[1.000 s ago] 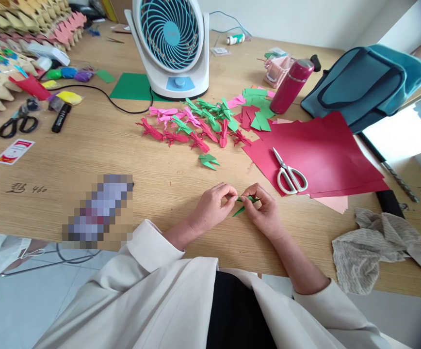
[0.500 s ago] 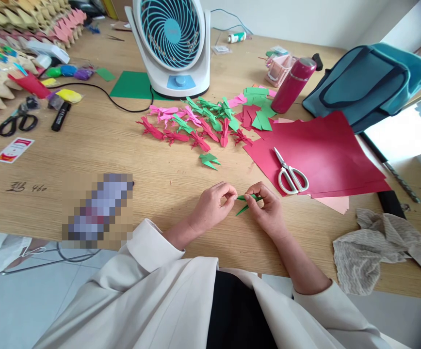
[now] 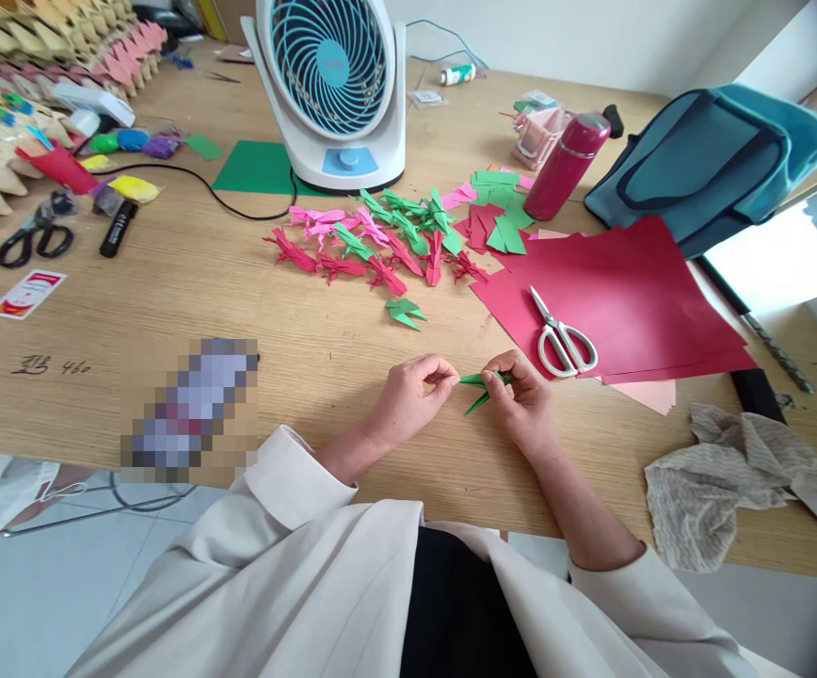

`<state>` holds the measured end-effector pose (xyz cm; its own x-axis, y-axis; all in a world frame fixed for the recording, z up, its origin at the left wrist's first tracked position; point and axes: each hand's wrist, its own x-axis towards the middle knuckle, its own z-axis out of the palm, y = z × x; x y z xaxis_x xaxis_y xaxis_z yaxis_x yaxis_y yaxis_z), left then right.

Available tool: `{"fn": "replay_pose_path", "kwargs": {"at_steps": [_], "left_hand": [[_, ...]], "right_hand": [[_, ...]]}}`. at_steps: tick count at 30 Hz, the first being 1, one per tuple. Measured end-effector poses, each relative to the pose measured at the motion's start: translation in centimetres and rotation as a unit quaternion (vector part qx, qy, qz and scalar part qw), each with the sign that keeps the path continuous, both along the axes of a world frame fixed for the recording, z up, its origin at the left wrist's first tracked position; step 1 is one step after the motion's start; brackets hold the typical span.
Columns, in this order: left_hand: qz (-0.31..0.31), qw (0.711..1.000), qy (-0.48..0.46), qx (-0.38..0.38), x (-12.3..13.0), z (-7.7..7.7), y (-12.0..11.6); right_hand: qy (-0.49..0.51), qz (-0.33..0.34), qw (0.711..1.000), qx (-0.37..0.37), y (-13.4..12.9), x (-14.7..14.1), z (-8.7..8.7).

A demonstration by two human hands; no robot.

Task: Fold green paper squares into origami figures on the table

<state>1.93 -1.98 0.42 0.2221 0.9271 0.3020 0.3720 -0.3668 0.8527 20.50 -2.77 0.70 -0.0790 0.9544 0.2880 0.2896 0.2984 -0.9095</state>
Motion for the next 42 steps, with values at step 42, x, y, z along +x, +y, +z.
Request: {"fn": "replay_pose_path", "kwargs": {"at_steps": [42], "left_hand": [[-0.112, 0.902, -0.245, -0.338, 0.7, -0.7, 0.2]], "right_hand": [[0.071, 0.071, 0.99, -0.104, 0.4, -0.5, -0.2]]}}
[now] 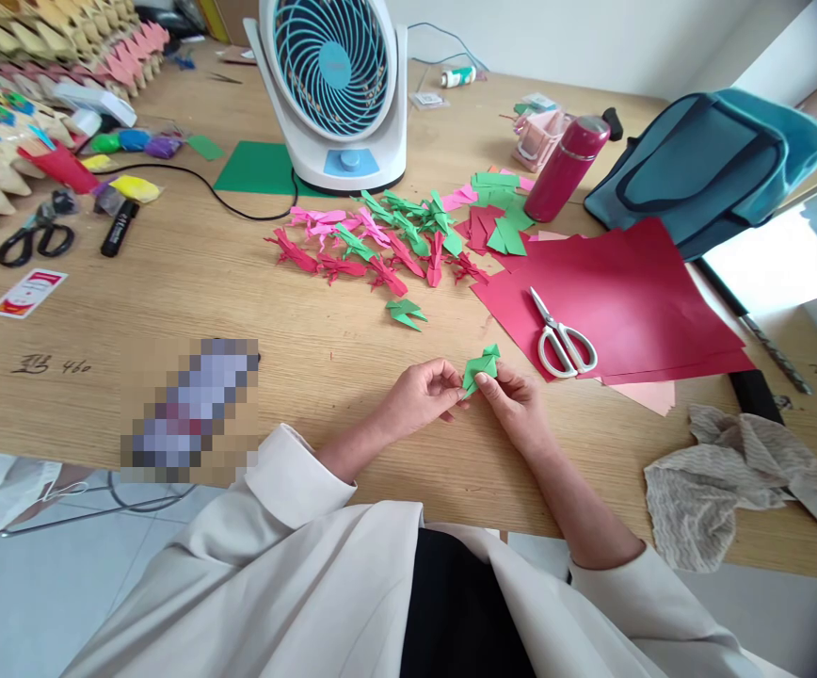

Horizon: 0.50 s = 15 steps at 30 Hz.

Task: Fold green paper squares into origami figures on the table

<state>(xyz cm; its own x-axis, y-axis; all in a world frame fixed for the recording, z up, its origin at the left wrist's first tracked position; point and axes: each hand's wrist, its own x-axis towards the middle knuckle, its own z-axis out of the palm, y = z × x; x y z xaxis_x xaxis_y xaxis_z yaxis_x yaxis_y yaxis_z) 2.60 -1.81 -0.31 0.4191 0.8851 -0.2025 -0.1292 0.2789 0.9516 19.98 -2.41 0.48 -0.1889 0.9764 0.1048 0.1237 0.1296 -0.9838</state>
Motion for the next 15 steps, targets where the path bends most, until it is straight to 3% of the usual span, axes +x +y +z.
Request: {"fn": "replay_pose_path", "kwargs": {"at_steps": [6, 10, 15], "left_hand": [[0.003, 0.994, 0.07, 0.086, -0.2, 0.1, -0.1], [0.034, 0.983, 0.097, 0.152, -0.6, 0.9, 0.1], [0.052, 0.977, 0.103, 0.179, -0.7, 1.4, 0.1]], "right_hand": [[0.031, 0.011, 0.999, 0.008, 0.0, -0.2, -0.1], [-0.007, 0.021, 1.0, 0.017, -0.1, 0.0, -0.4], [-0.057, 0.072, 0.995, 0.035, -0.3, 0.0, -0.6]]}}
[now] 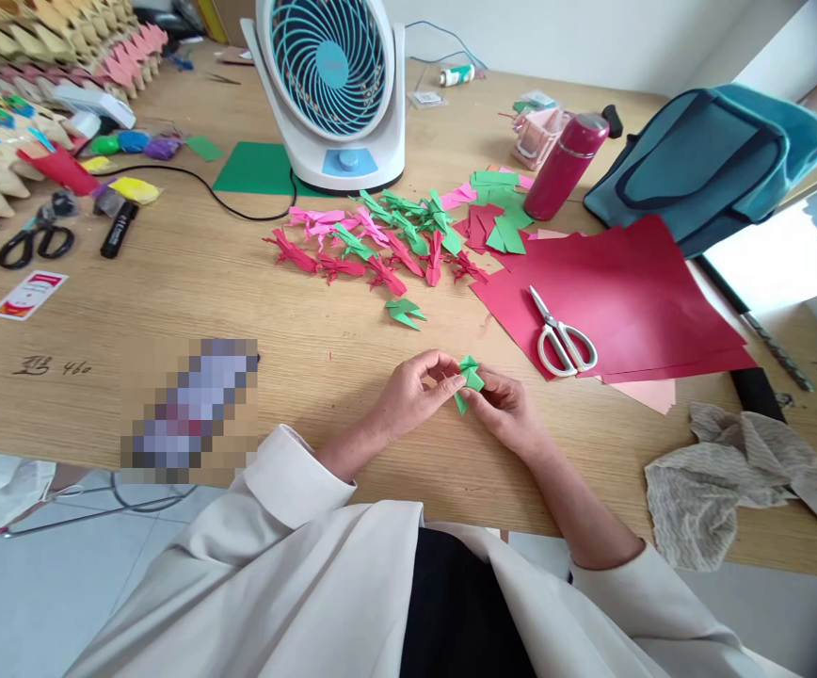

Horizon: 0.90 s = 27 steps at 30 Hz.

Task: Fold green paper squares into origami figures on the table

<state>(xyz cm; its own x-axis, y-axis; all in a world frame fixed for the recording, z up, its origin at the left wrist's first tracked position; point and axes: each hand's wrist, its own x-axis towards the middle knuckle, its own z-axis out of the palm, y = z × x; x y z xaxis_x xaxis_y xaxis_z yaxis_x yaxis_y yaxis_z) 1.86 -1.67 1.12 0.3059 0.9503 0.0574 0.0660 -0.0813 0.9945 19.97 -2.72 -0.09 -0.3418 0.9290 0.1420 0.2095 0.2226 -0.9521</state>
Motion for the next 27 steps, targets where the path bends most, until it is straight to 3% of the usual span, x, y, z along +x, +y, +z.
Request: {"fn": "replay_pose_path", "kwargs": {"at_steps": [12, 20, 27], "left_hand": [[0.056, 0.998, 0.01, 0.032, 0.2, -0.8, 0.0], [0.115, 0.993, -0.02, -0.018, 0.1, -0.9, 0.2], [0.073, 0.996, -0.03, -0.052, 0.1, -1.3, 0.7]], "right_hand": [[-0.064, 0.018, 0.998, 0.002, -0.4, -0.5, 0.7], [-0.06, 0.022, 0.998, -0.016, -0.3, -0.5, 0.9], [-0.067, 0.018, 0.998, -0.005, -0.3, -0.5, 0.9]]}}
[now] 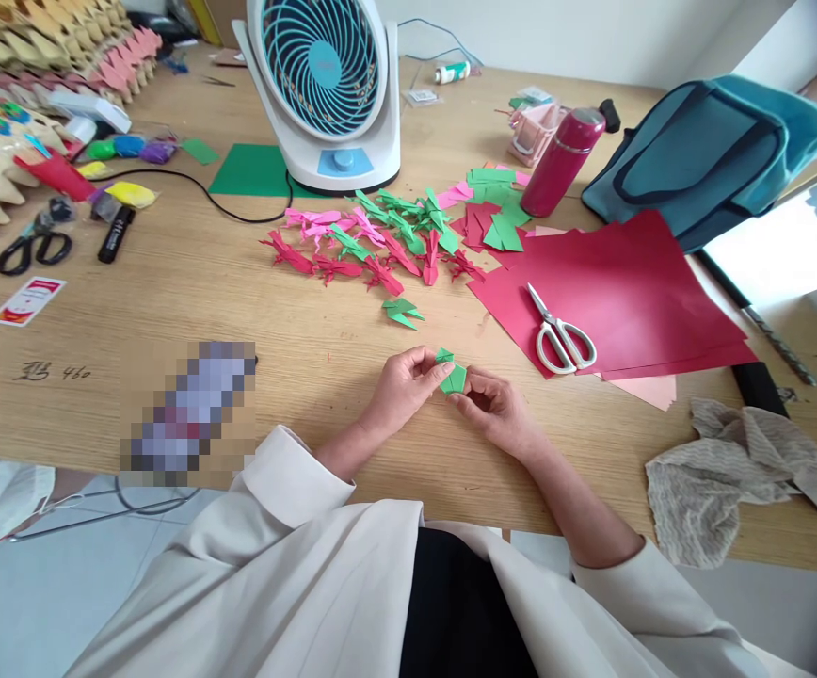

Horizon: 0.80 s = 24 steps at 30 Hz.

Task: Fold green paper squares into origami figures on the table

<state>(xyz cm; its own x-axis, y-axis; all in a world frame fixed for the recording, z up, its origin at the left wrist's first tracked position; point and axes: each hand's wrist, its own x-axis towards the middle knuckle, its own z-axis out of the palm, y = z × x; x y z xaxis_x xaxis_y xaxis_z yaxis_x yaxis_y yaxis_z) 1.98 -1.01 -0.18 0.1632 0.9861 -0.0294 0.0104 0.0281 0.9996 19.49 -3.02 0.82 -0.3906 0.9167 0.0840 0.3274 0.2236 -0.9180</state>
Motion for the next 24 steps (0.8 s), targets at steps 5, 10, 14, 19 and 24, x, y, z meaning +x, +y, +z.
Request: {"fn": "replay_pose_path", "kwargs": {"at_steps": [5, 10, 14, 19, 24], "left_hand": [[-0.002, 0.998, 0.05, 0.026, -0.24, 0.39, -0.22], [0.015, 0.999, 0.026, 0.028, -0.36, 0.63, -0.3], [0.015, 1.0, -0.018, 0.0, -0.32, 0.37, -0.17], [-0.01, 1.0, 0.002, 0.003, -0.19, -0.08, -0.12], [-0.024, 0.999, 0.035, 0.029, 0.0, -0.07, -0.3]], "right_hand": [[-0.003, -0.002, 1.0, 0.013, -0.05, -0.11, -0.09], [-0.007, 0.006, 1.0, 0.006, -0.01, -0.11, -0.08], [-0.011, 0.013, 1.0, 0.001, -0.02, -0.04, -0.03], [-0.007, 0.002, 1.0, 0.013, -0.05, -0.02, -0.23], [-0.001, -0.012, 1.0, 0.021, -0.03, -0.04, -0.55]]}}
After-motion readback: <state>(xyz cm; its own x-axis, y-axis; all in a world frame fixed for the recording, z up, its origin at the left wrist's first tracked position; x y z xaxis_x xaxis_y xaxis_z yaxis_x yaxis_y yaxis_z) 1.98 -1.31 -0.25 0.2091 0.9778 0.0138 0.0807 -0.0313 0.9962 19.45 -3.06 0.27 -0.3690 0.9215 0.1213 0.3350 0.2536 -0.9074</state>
